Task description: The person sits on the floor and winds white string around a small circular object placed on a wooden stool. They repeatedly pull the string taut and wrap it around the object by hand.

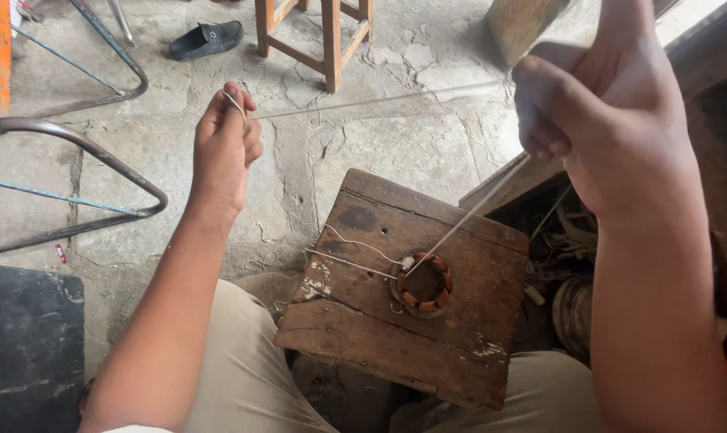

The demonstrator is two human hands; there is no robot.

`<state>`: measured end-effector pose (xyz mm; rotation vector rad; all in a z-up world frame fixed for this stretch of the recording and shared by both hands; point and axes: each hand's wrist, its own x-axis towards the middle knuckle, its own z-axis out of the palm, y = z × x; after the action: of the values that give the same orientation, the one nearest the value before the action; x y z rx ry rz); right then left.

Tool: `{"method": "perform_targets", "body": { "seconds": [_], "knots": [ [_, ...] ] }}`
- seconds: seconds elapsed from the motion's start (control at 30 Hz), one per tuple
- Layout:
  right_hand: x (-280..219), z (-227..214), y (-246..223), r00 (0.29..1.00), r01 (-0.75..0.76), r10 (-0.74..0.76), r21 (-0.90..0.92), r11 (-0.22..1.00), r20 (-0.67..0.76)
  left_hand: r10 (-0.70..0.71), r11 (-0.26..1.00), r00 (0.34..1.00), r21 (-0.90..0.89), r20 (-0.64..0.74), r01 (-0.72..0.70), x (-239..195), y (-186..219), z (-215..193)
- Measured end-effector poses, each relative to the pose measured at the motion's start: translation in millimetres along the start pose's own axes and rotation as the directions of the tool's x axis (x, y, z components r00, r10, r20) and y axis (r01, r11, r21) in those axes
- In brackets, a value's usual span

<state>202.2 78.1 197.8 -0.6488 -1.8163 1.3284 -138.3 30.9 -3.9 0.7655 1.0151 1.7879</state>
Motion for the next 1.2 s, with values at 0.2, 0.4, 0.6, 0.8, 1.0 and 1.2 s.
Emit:
{"method": "perform_targets", "body": {
  "seconds": [0.2, 0.4, 0.6, 0.8, 1.0, 1.2],
  "knots": [
    [-55.1, 11.7, 42.3, 0.883, -0.365, 0.462, -0.5, 0.785, 0.081, 0.497, 0.486, 0.857, 0.774, 0.135, -0.405, 17.0, 0.8, -38.1],
    [-120.7, 48.1, 101.5, 0.786, -0.141, 0.284, -0.289, 0.947, 0.549, 0.122, 0.113, 0.99, 0.992, -0.073, 0.059, 16.7, 4.7, -36.6],
    [-128.0, 53.5, 144.6, 0.873, -0.266, 0.345, -0.256, 0.929, 0.345, -0.668, -0.222, 0.728, 0.975, -0.155, 0.004, -5.1, -5.5, -22.5],
    [-129.9, 50.5, 156.6, 0.876, -0.288, 0.348, -0.215, 0.933, 0.335, -0.451, -0.232, 0.89, 0.972, -0.066, -0.045, -11.9, 10.8, -25.5],
    [-127.4, 51.2, 154.5, 0.869, -0.339, 0.39, -0.21, 0.917, 0.304, -0.396, -0.17, 0.918, 0.985, -0.029, -0.042, -11.3, 12.9, -20.8],
    [-128.4, 54.6, 151.5, 0.866, -0.332, 0.404, -0.264, 0.906, 0.295, -0.458, -0.188, 0.889, 0.98, -0.022, -0.072, -17.0, 6.3, -16.9]
  ]
}}
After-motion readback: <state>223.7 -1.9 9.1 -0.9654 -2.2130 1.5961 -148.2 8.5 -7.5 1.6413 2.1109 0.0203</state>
